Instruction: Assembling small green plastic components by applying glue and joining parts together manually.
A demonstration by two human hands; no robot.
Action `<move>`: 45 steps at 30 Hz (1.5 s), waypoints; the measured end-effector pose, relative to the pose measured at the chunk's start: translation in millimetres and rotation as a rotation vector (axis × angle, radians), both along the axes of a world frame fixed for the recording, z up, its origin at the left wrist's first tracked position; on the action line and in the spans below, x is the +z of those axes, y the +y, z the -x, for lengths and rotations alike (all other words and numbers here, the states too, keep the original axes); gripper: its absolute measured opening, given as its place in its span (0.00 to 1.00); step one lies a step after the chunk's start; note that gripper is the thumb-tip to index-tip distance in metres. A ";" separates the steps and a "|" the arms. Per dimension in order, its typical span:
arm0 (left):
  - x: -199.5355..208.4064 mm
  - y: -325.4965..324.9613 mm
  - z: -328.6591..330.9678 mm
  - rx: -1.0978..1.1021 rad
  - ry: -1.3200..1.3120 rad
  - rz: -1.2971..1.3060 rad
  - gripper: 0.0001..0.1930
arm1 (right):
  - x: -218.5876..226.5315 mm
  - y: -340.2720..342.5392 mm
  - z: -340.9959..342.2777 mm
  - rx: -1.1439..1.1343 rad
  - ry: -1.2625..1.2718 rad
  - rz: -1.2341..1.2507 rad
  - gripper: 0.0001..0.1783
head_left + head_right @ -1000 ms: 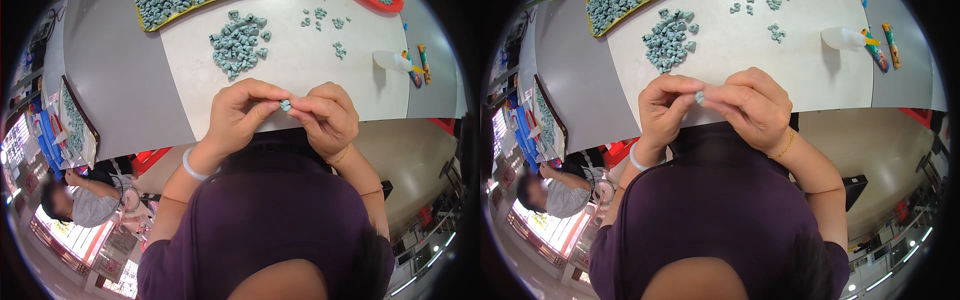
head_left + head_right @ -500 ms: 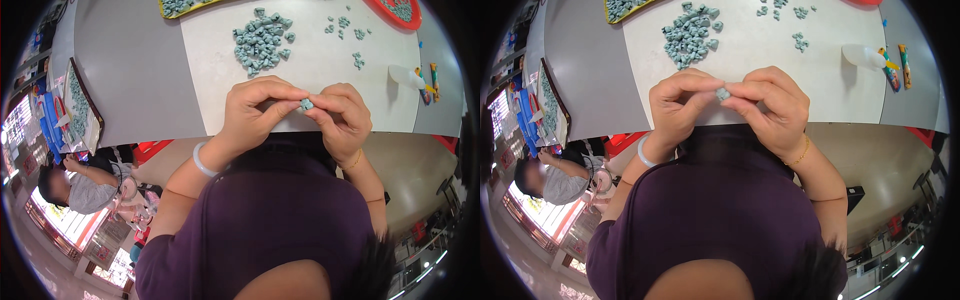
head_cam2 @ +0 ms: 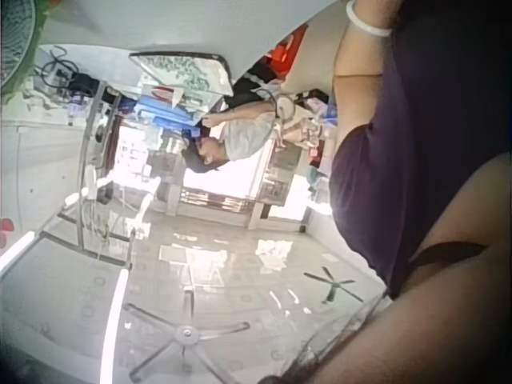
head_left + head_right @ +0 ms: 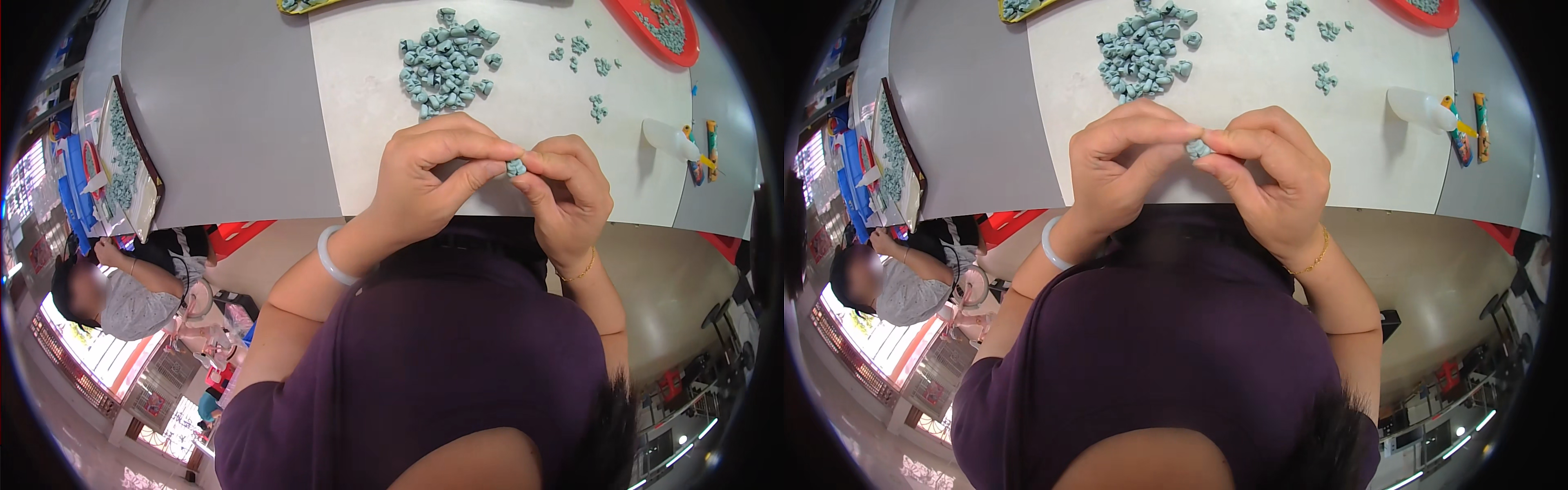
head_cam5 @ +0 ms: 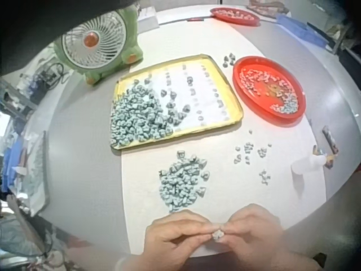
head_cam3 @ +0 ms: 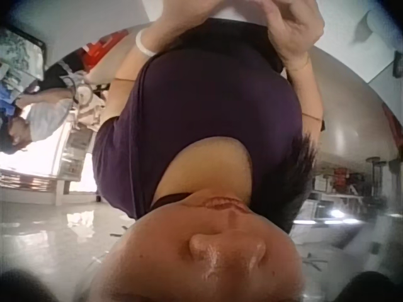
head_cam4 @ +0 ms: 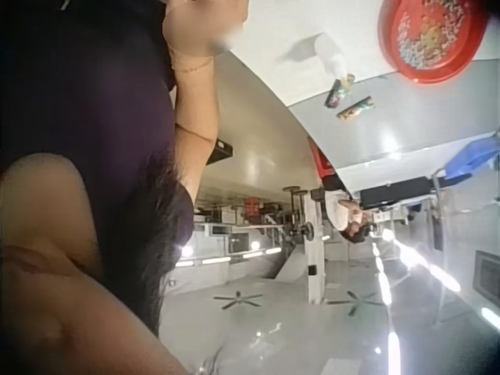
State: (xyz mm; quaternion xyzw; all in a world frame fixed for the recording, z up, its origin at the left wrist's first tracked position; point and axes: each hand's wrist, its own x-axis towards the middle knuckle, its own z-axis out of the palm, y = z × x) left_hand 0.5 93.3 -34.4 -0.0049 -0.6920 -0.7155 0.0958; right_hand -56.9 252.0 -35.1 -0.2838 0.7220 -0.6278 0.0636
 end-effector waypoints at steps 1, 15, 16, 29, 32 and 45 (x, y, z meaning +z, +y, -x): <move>-0.2 -0.3 0.1 -0.010 0.021 -0.002 0.09 | 0.4 0.1 0.3 0.004 0.002 0.001 0.09; -1.0 -1.0 -2.4 0.031 0.043 0.082 0.08 | 1.6 -1.1 -1.5 0.002 0.045 -0.065 0.10; -1.1 -1.1 -2.7 0.034 0.033 0.091 0.08 | 1.8 -1.2 -1.9 0.002 0.045 -0.066 0.10; -2.5 -1.7 -2.2 0.014 0.016 0.046 0.08 | 2.0 -0.5 -2.9 0.003 0.077 -0.092 0.09; -2.0 -1.4 -1.8 0.013 0.014 0.039 0.08 | 1.9 0.0 -2.5 0.004 0.084 -0.095 0.09; 1.9 -1.5 -1.3 -0.022 -0.020 -0.027 0.09 | 1.9 -0.1 -4.1 -0.017 0.094 -0.065 0.10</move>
